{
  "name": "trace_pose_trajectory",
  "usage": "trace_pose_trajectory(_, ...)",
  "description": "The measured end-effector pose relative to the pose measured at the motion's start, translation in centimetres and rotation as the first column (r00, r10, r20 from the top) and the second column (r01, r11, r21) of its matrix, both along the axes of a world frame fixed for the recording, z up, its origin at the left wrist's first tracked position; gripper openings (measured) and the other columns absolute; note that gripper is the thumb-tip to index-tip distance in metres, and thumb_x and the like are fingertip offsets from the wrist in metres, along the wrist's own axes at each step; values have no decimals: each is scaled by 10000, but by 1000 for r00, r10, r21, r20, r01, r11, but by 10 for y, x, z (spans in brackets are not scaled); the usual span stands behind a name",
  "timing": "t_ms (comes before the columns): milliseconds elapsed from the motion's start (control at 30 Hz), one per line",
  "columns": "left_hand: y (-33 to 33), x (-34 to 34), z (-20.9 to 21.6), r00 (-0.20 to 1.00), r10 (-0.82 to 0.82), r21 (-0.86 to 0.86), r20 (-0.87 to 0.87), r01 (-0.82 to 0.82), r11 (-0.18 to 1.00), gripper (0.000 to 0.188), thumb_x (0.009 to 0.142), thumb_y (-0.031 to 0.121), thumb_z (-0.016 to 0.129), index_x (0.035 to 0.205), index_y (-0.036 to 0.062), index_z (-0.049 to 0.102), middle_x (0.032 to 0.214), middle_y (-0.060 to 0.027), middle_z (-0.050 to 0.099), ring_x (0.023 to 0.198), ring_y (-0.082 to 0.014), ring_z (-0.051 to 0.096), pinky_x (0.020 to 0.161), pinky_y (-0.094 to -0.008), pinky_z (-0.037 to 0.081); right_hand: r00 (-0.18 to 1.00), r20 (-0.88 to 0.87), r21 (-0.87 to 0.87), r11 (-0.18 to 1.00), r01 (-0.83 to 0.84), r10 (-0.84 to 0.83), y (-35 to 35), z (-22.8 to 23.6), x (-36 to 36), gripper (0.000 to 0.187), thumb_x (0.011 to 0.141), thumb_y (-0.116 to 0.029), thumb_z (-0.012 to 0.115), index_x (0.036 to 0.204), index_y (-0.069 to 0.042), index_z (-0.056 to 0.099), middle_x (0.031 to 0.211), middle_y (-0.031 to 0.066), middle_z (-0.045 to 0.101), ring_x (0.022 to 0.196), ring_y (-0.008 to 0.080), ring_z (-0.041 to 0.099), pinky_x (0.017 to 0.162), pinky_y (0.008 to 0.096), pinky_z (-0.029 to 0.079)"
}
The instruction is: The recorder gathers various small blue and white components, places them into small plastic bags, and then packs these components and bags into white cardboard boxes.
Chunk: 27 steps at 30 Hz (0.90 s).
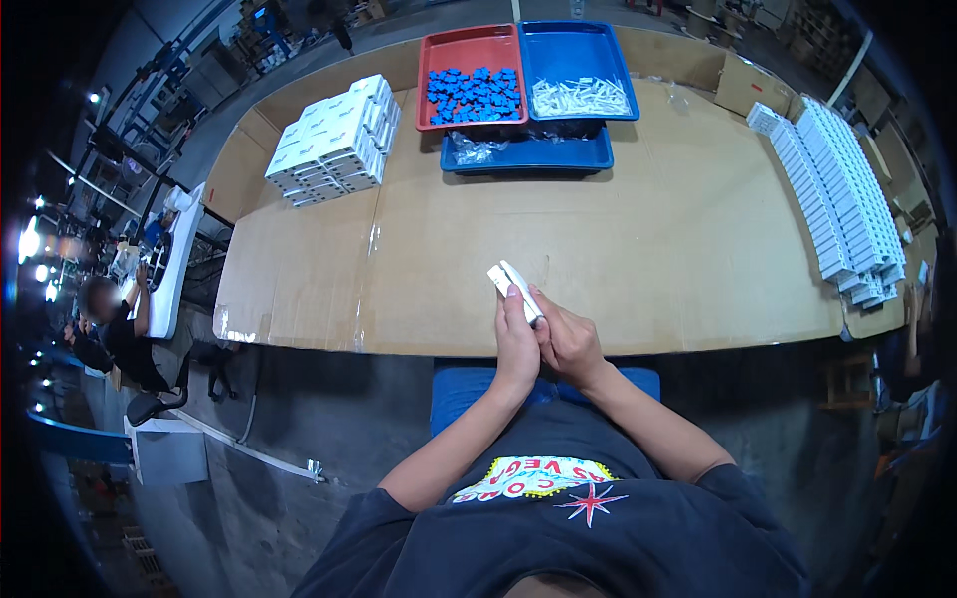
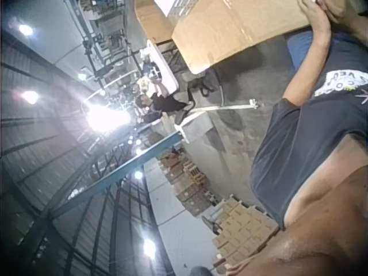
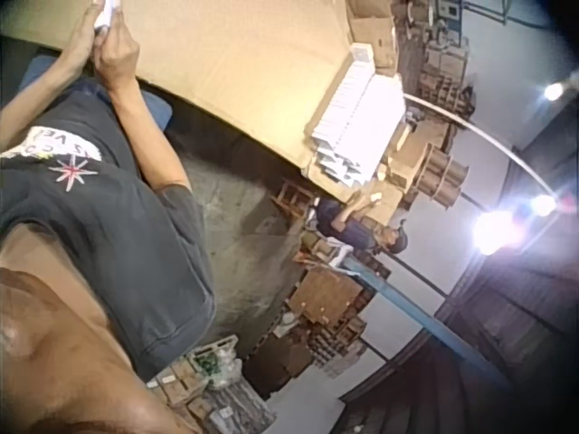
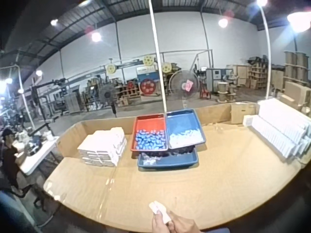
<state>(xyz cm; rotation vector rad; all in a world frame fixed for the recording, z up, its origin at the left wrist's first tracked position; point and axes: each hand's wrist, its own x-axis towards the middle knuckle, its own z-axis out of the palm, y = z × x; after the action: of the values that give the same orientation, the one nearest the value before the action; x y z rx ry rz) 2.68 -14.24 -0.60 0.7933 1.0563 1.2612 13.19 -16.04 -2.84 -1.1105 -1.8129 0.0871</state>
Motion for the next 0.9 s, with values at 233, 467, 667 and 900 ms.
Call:
trace_pose_trajectory(233,23,10,-14,997,-73,-67,40,75,995,471,1116,503,402,1101,71,591,917,6,577,804,-85,536,704,-268,453,997,20,-57,996,75,-74,12,-5,13,387,1026,-74,546,1346,138,591,1173,301,720,912,385,762,772,418,628)
trace_pose_trajectory(467,62,-11,-5,969,-245,180,-27,246,953,536,1093,365,443,1506,25,422,1299,-123,583,1190,-195,571,1054,-348,456,977,-193,-258,956,-142,93,31,24,29,417,1080,-176,575,1448,20,572,1460,239,600,1351,346,608,1051,420,547)
trace_pose_trajectory(667,72,-30,-1,899,-299,445,-319,421,791,1126,795,95,728,1684,60,37,1573,-253,375,1508,-377,379,1274,-483,269,656,-717,-636,609,-474,-238,43,35,40,465,1112,-305,562,1452,12,571,1311,107,660,1136,175,645,943,350,567)
trace_pose_trajectory(900,78,-18,-9,935,-277,524,-222,354,774,1010,967,424,681,1688,73,67,1647,-213,316,1548,-370,314,1282,-466,241,590,-766,-593,635,-495,-255,47,40,26,459,1050,-224,679,1433,10,583,1306,102,663,1164,163,642,1050,323,511)
